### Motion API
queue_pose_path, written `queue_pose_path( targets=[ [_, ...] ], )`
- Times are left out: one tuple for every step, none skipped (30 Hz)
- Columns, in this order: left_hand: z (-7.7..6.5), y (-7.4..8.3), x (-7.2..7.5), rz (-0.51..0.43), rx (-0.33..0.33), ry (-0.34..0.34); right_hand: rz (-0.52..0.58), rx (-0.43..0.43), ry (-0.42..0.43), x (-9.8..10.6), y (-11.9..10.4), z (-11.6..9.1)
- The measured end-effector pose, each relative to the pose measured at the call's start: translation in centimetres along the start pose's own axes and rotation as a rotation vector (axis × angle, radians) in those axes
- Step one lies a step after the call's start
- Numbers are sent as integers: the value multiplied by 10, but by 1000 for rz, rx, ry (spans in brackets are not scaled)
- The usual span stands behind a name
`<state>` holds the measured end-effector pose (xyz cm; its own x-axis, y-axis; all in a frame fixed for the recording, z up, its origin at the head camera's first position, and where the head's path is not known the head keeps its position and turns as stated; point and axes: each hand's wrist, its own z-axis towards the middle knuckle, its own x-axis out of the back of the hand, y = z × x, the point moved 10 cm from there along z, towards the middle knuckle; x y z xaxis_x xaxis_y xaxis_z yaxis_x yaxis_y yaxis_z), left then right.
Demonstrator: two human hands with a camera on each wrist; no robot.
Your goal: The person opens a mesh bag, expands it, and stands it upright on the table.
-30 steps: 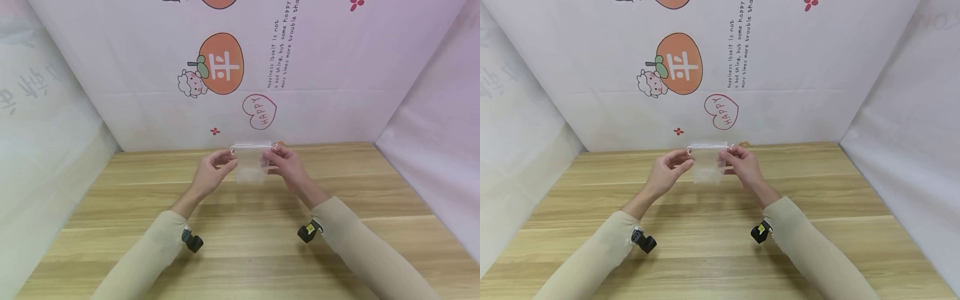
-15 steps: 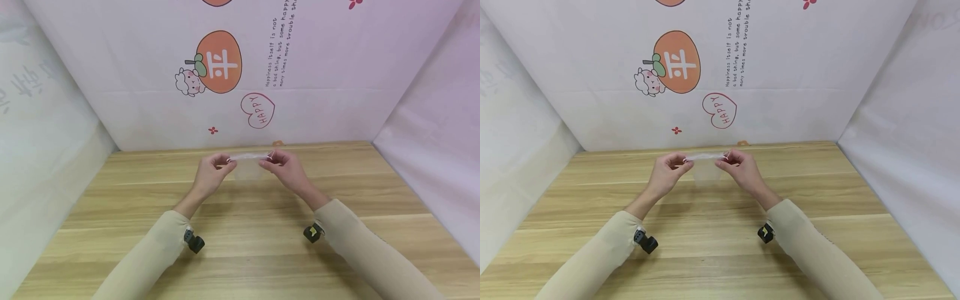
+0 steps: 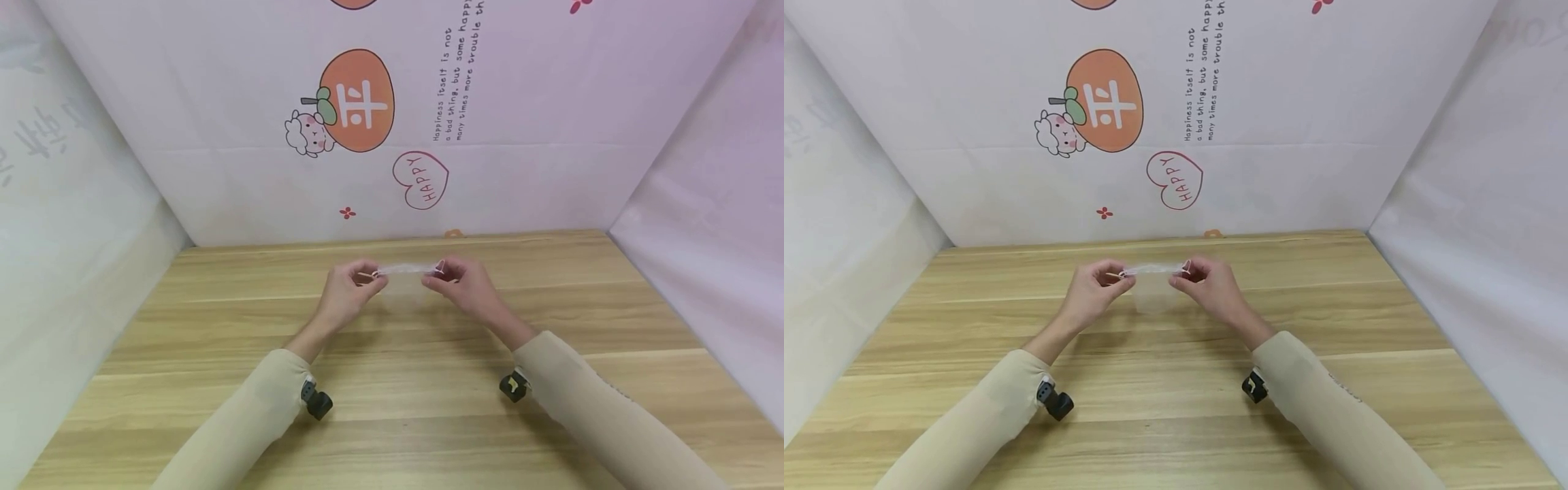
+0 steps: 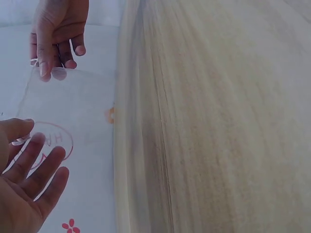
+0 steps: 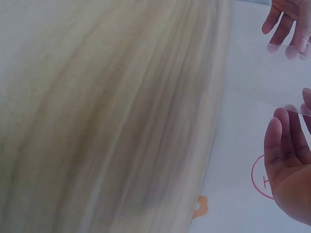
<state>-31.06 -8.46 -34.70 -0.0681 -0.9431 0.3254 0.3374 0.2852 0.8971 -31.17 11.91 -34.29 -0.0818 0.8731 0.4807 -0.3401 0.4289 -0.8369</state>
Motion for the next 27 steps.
queue_pose_path(
  targets=[
    [0,-1,-1,13,3,-4,-3,-10,-4,-1,1,-1],
    [-1,-1,-1,28,8,-8,-7,-22,-11,-2,3,-1],
    [-1,-2,-2,43,13,-12,-13,-36,-19,-3,5,-2],
    [-2,-3,-3,57,18,-16,-17,-48,-28,-5,6,-2],
    [-2,-3,-3,70,23,-20,-22,-57,-34,-6,7,-2],
    [-2,-4,-4,82,26,-24,-25,-65,-38,-7,8,-3],
    [-3,-4,-4,92,28,-26,-28,-72,-43,-8,9,-3],
    [-3,-4,-5,94,31,-28,-33,-78,-47,-9,10,-3],
    [-3,-4,-5,95,32,-29,-35,-83,-50,-9,11,-4],
    [-3,-4,-5,96,34,-28,-36,-85,-51,-10,12,-4],
    [-3,-4,-5,97,35,-29,-37,-90,-50,-10,12,-4],
    [-3,-4,-5,98,38,-29,-38,-92,-50,-10,13,-4],
    [-3,-4,-5,98,41,-30,-38,-93,-50,-10,13,-4],
    [-3,-5,-5,98,45,-32,-39,-93,-50,-10,13,-4],
    [-3,-5,-5,99,50,-33,-38,-91,-49,-10,13,-4],
    [-4,-6,-5,99,54,-34,-40,-88,-48,-10,13,-4],
    [-4,-6,-5,101,59,-35,-40,-87,-50,-10,13,-4],
    [-4,-7,-5,100,64,-36,-43,-85,-52,-10,13,-4],
    [-4,-8,-5,100,69,-37,-42,-85,-56,-11,14,-4],
    [-4,-9,-5,101,73,-37,-43,-88,-61,-11,14,-4],
    [-4,-10,-5,100,78,-38,-43,-92,-66,-12,14,-4],
    [-4,-11,-5,98,82,-39,-44,-97,-74,-12,15,-4],
    [-4,-12,-5,95,87,-40,-47,-103,-81,-13,15,-4],
    [-4,-13,-5,95,89,-42,-47,-107,-87,-13,16,-4],
    [-4,-13,-5,96,93,-45,-49,-109,-93,-13,17,-4],
    [-4,-14,-5,98,96,-49,-53,-110,-100,-14,17,-4],
    [-4,-14,-4,101,102,-51,-57,-109,-104,-14,17,-4]
  ],
)
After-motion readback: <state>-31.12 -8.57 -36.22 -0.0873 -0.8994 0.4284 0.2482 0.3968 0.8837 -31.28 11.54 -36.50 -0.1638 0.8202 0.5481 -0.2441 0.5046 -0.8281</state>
